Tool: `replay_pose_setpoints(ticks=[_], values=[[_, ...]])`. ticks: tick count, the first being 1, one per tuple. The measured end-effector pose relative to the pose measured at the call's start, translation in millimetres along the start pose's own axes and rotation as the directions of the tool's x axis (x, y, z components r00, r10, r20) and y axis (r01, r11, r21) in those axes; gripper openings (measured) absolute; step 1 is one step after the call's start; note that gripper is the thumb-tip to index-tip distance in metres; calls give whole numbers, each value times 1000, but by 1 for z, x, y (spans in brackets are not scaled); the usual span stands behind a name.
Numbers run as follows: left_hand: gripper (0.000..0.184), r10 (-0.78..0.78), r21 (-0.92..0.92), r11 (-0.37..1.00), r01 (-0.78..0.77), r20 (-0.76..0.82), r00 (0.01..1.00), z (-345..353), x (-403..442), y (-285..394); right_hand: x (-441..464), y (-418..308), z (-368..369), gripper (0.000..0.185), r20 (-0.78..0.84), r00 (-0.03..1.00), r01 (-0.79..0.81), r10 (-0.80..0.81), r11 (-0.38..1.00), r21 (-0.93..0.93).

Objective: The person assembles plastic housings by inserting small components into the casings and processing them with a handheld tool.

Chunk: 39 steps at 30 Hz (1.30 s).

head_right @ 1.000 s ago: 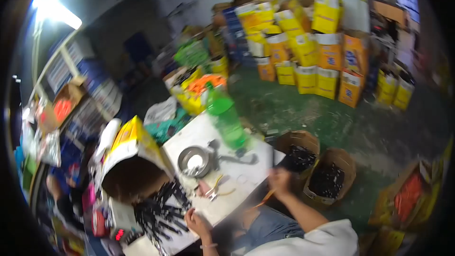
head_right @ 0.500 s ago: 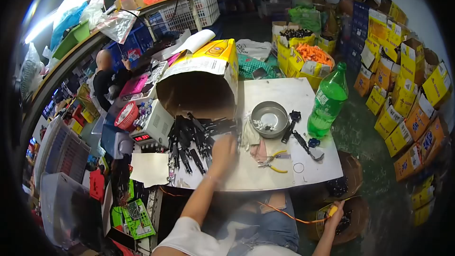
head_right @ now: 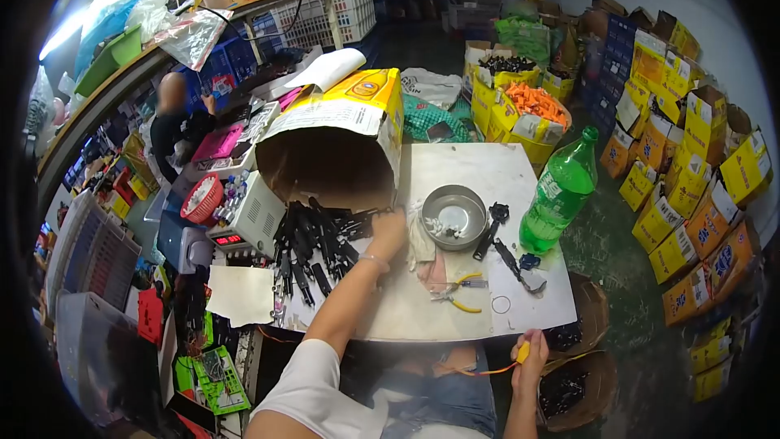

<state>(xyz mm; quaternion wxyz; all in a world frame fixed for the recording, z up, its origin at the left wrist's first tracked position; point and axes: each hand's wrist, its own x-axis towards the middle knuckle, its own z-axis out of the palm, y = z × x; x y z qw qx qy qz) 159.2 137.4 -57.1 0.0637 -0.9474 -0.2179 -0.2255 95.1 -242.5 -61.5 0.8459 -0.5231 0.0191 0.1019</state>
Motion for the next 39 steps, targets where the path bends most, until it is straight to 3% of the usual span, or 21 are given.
replay_pose_setpoints(ticks=[1,2,4,5,6,7,8,10,12,15,17,19,22,24,26,27,28,30,32,34,39], values=[[13,33,21,999,-33,-17,999,2,-1,0,-3,-14,11,28,141,989,24,-37,996,91],[13,38,24,999,-38,-2,999,0,-2,1,-10,-36,32,31,250,953,138,-172,979,149],[28,45,68,997,-46,22,999,-6,-5,6,-26,-91,70,43,470,805,176,-362,902,394],[35,58,63,996,-64,95,994,-16,-6,7,-40,-113,88,47,497,734,147,-462,824,548],[32,59,22,998,-61,74,996,-12,-7,2,-59,-138,105,50,499,691,175,-523,791,586],[30,47,-76,996,-42,62,997,-20,-9,-2,-60,-155,113,44,582,515,136,-629,730,669],[28,33,-172,985,-24,48,998,-33,-11,-5,-46,-161,120,42,650,171,-15,-741,657,753],[29,-73,-348,934,80,34,997,-60,-17,-11,-25,-182,149,44,641,-383,-171,-665,733,659],[34,-97,-489,869,75,-21,995,-81,-27,-20,-59,-183,155,44,707,38,-48,-706,706,707],[33,-148,-688,713,136,42,988,-106,-39,-39,-63,-172,154,48,690,102,-56,-717,688,723],[29,-189,-721,664,201,98,977,-118,-44,-51,-63,-167,156,46,684,155,-87,-713,680,728],[29,-143,-788,555,267,226,964,-125,-48,-63,-67,-165,159,46,665,176,-92,-726,660,745],[28,-65,-674,677,295,345,936,-166,-48,-60,-73,-156,154,45,595,212,-79,-776,593,801],[27,-43,-753,590,293,332,942,-168,-53,-55,-72,-156,154,45,546,231,-78,-805,544,835],[30,82,-783,551,288,394,916,-168,-60,-42,-69,-160,157,46,694,109,-169,-711,675,718],[32,145,-726,669,159,337,930,-159,-65,-35,-70,-160,158,46,695,112,-174,-710,675,717],[27,202,-656,754,-32,185,962,-150,-71,-25,-71,-160,159,47,699,129,-170,-704,678,715],[21,226,-532,836,-133,113,968,-129,-80,-4,-73,-159,160,48,699,154,-162,-698,681,715],[19,180,-455,884,-103,130,975,-117,-87,18,-73,-159,163,49,668,93,-175,-738,649,741],[22,203,-438,885,-156,61,977,-100,-97,30,-75,-159,159,50,678,88,-170,-730,659,732],[29,252,-424,888,-178,126,959,-89,-118,41,-72,-160,154,51,703,81,-199,-707,679,706]])
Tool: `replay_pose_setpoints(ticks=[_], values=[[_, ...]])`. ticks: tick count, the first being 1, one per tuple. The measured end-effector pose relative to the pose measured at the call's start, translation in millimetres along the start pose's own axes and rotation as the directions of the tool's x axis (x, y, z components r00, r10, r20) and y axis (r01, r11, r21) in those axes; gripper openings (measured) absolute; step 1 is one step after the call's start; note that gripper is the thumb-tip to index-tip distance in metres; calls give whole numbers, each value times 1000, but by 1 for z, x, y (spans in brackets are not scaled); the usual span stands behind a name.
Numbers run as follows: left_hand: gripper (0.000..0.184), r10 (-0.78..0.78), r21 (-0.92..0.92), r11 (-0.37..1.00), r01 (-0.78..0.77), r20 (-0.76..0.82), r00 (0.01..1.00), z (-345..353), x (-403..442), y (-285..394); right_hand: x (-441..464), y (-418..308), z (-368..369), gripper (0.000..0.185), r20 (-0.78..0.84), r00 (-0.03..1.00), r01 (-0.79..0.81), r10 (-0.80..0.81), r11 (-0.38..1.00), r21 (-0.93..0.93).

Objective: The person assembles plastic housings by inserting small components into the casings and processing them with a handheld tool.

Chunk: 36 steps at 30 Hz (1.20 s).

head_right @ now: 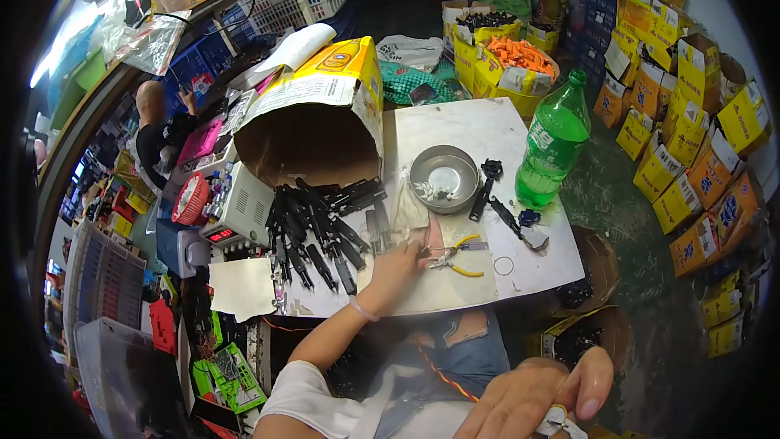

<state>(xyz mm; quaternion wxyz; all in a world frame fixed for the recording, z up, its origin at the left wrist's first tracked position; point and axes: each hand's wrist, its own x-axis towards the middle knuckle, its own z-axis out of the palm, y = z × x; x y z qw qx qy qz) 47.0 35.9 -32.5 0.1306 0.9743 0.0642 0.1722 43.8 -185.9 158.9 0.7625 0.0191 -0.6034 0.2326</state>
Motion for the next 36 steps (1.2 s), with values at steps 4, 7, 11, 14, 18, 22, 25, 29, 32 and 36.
replay_pose_setpoints(ticks=[4,7,11,14,18,22,25,29,32,36], values=[[31,-42,-2,999,43,82,996,-12,-17,-4,0,2,-1,51,-21,998,59,-59,998,-34],[30,5,53,999,-7,52,999,-13,-31,-10,-2,3,4,43,-65,996,63,-62,998,4],[34,-171,-399,899,182,63,983,-16,-37,-19,-32,2,-2,33,-252,968,39,-14,995,95],[31,-373,-838,176,516,428,823,-28,-35,-4,-73,9,-30,40,-676,636,-655,373,724,-216],[30,-208,-830,-476,290,427,880,-29,-36,16,-135,68,-87,27,-764,587,-757,267,-152,-635],[32,-338,-917,-344,202,322,884,-38,-36,45,-139,95,-82,29,-677,707,-610,205,-307,-730],[40,-436,-954,-229,194,279,856,-41,-36,52,-135,103,-81,29,-656,726,-573,205,-347,-743],[38,-497,-978,-165,126,193,846,-32,-35,52,-138,108,-87,26,-636,746,-553,195,-351,-756],[38,-530,-986,-128,105,157,833,-31,-31,54,-141,108,-91,23,-643,742,-560,189,-351,-750],[40,-496,-986,-58,159,166,852,-24,-28,51,-147,106,-98,22,-648,740,-581,183,-312,-752]])
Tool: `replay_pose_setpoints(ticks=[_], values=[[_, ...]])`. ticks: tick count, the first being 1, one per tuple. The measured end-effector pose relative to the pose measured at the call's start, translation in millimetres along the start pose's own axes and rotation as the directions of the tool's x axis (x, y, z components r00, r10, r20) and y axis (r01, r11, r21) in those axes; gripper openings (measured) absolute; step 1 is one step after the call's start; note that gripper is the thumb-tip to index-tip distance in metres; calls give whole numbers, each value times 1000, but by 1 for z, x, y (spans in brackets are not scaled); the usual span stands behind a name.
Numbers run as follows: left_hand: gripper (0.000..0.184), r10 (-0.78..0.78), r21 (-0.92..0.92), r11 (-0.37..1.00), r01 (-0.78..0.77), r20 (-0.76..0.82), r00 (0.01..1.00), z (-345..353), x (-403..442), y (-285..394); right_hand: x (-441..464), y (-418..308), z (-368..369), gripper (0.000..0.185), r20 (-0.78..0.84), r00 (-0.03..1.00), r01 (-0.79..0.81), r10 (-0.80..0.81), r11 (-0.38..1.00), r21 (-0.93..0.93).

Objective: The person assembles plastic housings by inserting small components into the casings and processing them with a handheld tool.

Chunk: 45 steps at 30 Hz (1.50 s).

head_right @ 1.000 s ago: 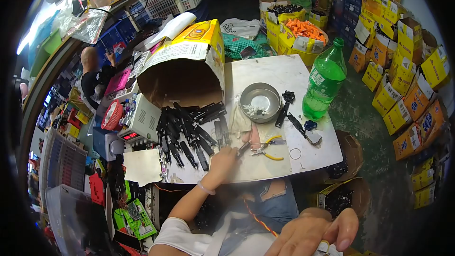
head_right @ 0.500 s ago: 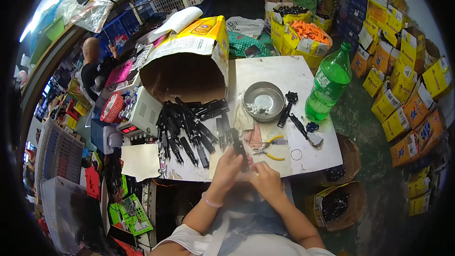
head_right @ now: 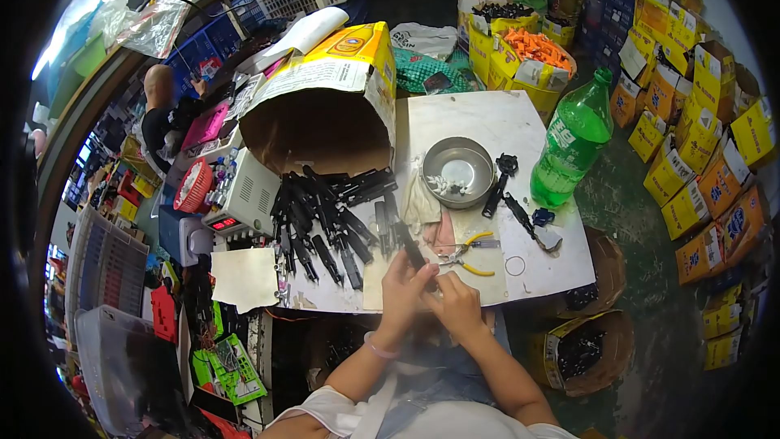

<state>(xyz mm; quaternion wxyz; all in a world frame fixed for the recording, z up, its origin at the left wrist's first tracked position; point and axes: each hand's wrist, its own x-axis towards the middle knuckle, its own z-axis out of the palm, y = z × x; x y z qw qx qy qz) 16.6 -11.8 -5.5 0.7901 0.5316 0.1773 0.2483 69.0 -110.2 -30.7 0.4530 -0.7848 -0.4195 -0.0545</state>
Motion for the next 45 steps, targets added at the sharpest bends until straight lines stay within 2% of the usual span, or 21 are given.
replay_pose_setpoints(ticks=[1,3,5,6,7,9,10,12,13,15,28,39,41,44,45], values=[[41,-17,37,999,16,12,1000,-1,1,-2,-1,4,2,21,-12,1000,23,-23,999,-25],[45,-3,0,1000,3,45,999,-2,2,-10,1,8,0,21,-27,999,46,-47,998,-53],[48,181,219,958,-183,27,983,-2,1,-16,7,9,-9,19,-18,997,76,-79,988,-131],[51,302,482,826,-292,58,952,-12,3,-24,12,14,-10,19,-41,999,-10,3,987,-162],[49,409,635,681,-365,83,909,-18,3,-25,15,28,-9,21,-83,996,-57,44,985,-161],[39,510,717,562,-412,92,855,-28,3,-27,30,43,-15,23,-139,981,-163,135,964,-209],[39,511,716,562,-413,92,855,-35,2,-33,37,48,-19,26,-137,968,-232,209,954,-187],[28,479,745,561,-360,62,876,-43,3,-39,45,61,-20,27,-113,969,-240,219,942,-234],[28,479,745,562,-359,61,875,-44,4,-43,46,67,-21,28,-87,969,-247,232,928,-280],[19,495,703,630,-330,-36,868,-40,4,-42,46,68,-24,29,-52,966,-259,255,925,-277],[14,510,682,630,-371,-2,860,-41,5,-43,41,68,-27,27,-41,955,-292,293,911,-290],[15,455,676,646,-355,32,890,-40,4,-38,42,67,-29,30,-14,949,-307,315,913,-268],[15,461,673,645,-363,36,887,-40,4,-39,42,67,-33,31,-86,936,-350,341,928,-128],[14,468,680,633,-370,44,883,-41,5,-40,20,74,-54,28,-144,883,-403,448,878,258],[13,466,685,628,-370,51,883,-42,5,-41,4,80,-63,26,-151,806,-471,572,775,422]])
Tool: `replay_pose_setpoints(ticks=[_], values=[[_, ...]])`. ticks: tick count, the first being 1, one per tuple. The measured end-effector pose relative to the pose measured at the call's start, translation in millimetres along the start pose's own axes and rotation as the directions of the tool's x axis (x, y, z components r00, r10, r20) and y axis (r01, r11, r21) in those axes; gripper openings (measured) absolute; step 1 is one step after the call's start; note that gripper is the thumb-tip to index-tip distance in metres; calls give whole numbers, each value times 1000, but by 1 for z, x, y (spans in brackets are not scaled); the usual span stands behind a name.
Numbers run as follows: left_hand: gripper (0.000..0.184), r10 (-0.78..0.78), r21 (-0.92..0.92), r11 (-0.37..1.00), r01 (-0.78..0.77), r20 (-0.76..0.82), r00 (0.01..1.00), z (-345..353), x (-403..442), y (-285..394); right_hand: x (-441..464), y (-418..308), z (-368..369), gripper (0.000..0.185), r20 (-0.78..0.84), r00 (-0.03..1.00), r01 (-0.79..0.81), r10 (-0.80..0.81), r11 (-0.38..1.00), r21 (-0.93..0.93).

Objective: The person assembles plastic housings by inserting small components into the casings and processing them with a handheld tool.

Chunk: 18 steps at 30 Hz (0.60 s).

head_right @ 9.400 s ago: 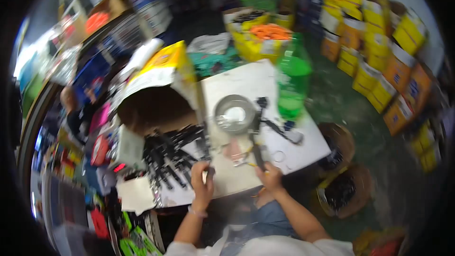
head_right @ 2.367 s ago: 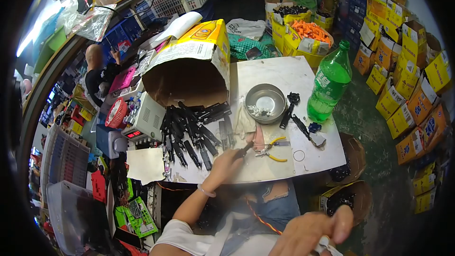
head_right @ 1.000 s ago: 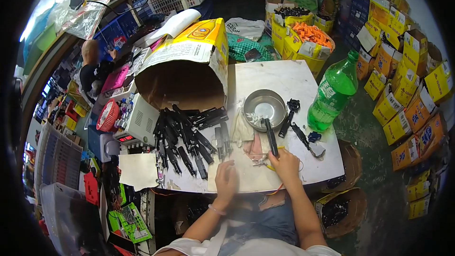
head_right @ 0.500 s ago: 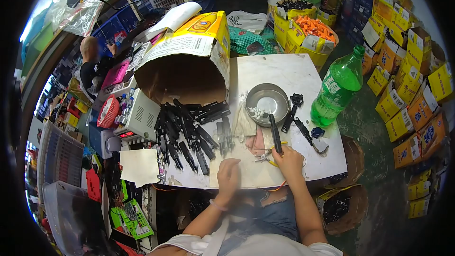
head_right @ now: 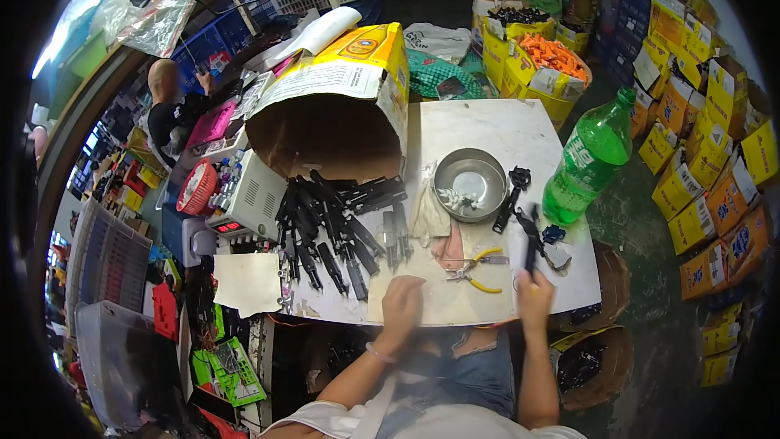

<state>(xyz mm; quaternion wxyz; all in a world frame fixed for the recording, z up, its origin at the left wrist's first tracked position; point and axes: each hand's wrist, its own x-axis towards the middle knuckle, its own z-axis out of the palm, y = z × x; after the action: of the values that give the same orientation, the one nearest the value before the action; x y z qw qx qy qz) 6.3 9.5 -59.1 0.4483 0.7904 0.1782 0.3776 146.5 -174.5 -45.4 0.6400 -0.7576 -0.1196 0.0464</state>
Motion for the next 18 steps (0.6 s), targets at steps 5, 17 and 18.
replay_pose_setpoints(ticks=[5,17,18], values=[[18,-91,-156,982,110,124,988,-17,17,1,-51,46,-85,35,-483,859,119,170,852,510],[22,57,448,549,-705,822,566,-28,160,-59,-76,78,-92,40,-289,787,-115,545,590,799],[22,58,444,550,-707,825,562,-26,161,-60,-71,64,-81,40,-269,803,-140,531,608,782]])
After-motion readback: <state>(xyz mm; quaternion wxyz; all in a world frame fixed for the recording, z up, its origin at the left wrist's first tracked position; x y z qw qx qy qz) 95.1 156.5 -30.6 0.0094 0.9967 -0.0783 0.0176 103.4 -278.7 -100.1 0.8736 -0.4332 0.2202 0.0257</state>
